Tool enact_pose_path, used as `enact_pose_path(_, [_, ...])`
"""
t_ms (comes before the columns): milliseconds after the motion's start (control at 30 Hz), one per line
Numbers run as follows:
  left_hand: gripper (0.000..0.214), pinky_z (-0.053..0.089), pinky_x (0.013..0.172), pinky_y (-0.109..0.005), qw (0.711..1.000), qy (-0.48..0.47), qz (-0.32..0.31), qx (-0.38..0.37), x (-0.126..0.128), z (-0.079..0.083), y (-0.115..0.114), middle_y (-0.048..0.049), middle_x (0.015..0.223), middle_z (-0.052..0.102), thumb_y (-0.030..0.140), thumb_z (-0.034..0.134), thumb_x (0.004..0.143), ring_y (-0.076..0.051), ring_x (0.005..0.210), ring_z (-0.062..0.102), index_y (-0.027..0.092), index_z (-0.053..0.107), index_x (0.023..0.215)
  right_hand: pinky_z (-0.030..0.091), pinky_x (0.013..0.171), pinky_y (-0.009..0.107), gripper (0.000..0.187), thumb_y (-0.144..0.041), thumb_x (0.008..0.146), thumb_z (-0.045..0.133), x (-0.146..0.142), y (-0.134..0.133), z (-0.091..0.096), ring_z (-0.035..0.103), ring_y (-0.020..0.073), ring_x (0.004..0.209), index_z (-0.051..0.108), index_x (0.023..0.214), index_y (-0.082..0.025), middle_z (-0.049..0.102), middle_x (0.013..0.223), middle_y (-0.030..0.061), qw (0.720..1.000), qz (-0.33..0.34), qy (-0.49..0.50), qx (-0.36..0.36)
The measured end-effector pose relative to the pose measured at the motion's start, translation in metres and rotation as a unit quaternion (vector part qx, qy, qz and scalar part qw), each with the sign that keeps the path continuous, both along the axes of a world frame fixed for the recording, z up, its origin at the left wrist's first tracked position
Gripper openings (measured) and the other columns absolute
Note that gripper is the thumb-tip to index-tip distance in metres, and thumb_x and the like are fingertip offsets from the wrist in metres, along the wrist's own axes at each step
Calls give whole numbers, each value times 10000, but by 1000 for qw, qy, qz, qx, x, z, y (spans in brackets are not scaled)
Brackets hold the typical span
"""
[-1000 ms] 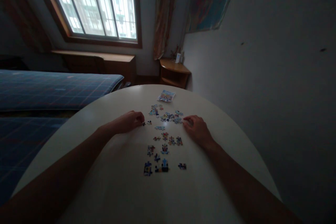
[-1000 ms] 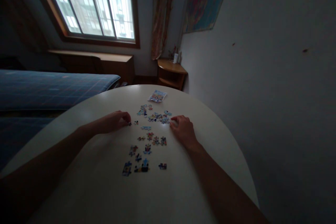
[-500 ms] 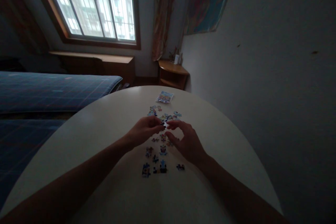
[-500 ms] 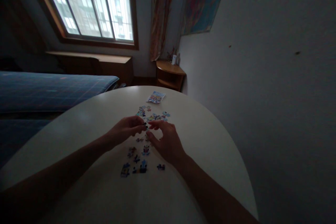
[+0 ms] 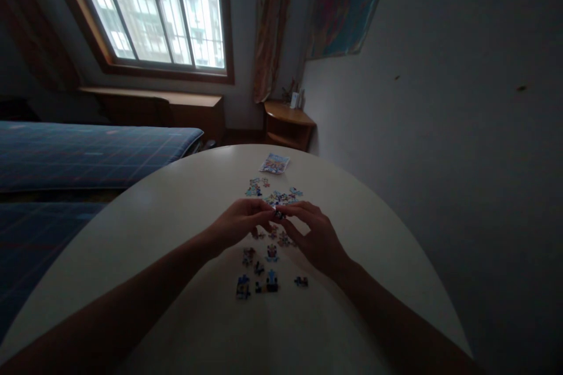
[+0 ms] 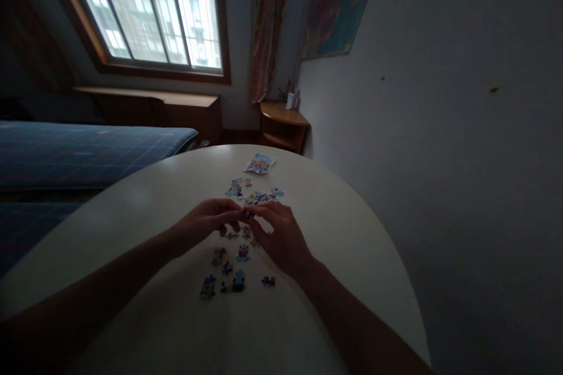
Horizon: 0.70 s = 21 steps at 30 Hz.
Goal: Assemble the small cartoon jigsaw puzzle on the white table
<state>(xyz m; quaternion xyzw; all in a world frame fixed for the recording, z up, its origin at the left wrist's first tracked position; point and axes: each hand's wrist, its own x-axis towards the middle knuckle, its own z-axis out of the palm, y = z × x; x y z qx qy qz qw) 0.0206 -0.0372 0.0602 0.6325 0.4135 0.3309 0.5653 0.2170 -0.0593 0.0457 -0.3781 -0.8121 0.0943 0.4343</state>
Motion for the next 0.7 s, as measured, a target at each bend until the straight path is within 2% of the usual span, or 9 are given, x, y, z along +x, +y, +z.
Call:
enact_pose_path(200, [238,435,533,-212,1000,-6,-27,4,-1,-2,1,-40,760,703,378,656,811,-142,678,646,152,644,885,493,899,383,263,-185,854,678,3,-1,0,649,186,955,685,1101,-276,715,1007,31,1000,4,15,23])
enact_pose_path(367, [278,407,502,-200,998,-31,-51,14,-2,-6,4,-3,687,661,383,686,781,-101,574,572,140,634,904,501,862,386,291,-162,833,689,3,0,1,651,194,917,693,1098,-282,718,969,32,998,10,28,46])
enact_pose_path(700, [254,385,509,-202,998,-36,-55,22,-2,-7,3,20,669,628,355,682,769,-86,554,522,140,627,892,500,841,376,326,-122,812,689,3,-1,5,654,187,880,695,1092,-287,717,944,21,997,18,34,65])
